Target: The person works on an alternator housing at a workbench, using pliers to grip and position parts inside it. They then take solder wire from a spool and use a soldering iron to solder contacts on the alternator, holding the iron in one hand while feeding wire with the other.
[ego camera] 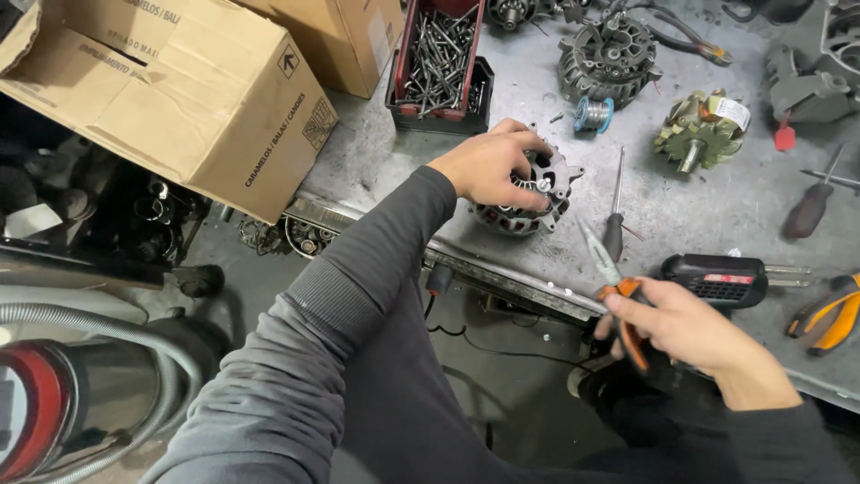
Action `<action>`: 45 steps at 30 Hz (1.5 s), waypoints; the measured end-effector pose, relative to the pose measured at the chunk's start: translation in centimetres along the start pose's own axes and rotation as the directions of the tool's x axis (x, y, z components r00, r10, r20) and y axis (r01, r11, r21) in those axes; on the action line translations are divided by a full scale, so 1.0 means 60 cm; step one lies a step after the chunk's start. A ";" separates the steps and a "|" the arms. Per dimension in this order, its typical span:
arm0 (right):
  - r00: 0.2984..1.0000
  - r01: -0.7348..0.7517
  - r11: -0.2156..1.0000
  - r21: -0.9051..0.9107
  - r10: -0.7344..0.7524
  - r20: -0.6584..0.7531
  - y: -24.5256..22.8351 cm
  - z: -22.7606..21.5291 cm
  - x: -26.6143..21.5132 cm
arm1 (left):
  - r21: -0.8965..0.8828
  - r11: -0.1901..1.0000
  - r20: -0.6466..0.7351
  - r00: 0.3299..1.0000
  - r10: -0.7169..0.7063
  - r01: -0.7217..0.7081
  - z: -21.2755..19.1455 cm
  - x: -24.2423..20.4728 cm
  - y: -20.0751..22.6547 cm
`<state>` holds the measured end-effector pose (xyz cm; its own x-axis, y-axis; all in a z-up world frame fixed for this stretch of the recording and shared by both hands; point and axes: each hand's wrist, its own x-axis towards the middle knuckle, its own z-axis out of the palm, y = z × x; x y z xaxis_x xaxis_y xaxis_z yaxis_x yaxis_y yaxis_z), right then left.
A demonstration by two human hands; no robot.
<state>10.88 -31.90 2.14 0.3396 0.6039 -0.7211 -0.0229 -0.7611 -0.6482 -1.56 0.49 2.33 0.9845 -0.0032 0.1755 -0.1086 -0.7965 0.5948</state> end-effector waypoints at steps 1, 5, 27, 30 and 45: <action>0.999 -0.014 1.000 -0.001 0.014 0.032 0.002 0.009 0.005 | -0.011 1.000 -0.004 1.000 -0.006 0.006 0.005 0.001 -0.006; 0.990 -0.029 0.998 0.058 0.021 0.136 0.001 0.040 0.016 | -0.012 1.000 0.001 1.000 -0.002 0.002 0.006 0.001 -0.008; 0.975 0.003 0.943 0.333 -0.077 0.210 0.005 0.103 0.044 | -0.002 1.000 -0.003 1.000 0.026 -0.026 0.006 0.001 -0.011; 0.976 -0.032 0.915 0.402 -0.058 0.209 0.002 0.111 0.046 | 0.000 1.000 -0.013 1.000 0.026 -0.026 0.006 0.001 -0.010; 0.983 0.030 0.823 0.568 -0.128 0.133 -0.009 0.158 0.025 | -0.003 1.000 -0.009 1.000 0.012 -0.012 0.006 -0.001 -0.008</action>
<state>2.52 -28.34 -0.93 0.2120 0.7224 -0.6582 -0.5424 -0.4733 -0.6941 -1.53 0.65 1.78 0.9817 -0.0071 0.1901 -0.1210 -0.7945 0.5951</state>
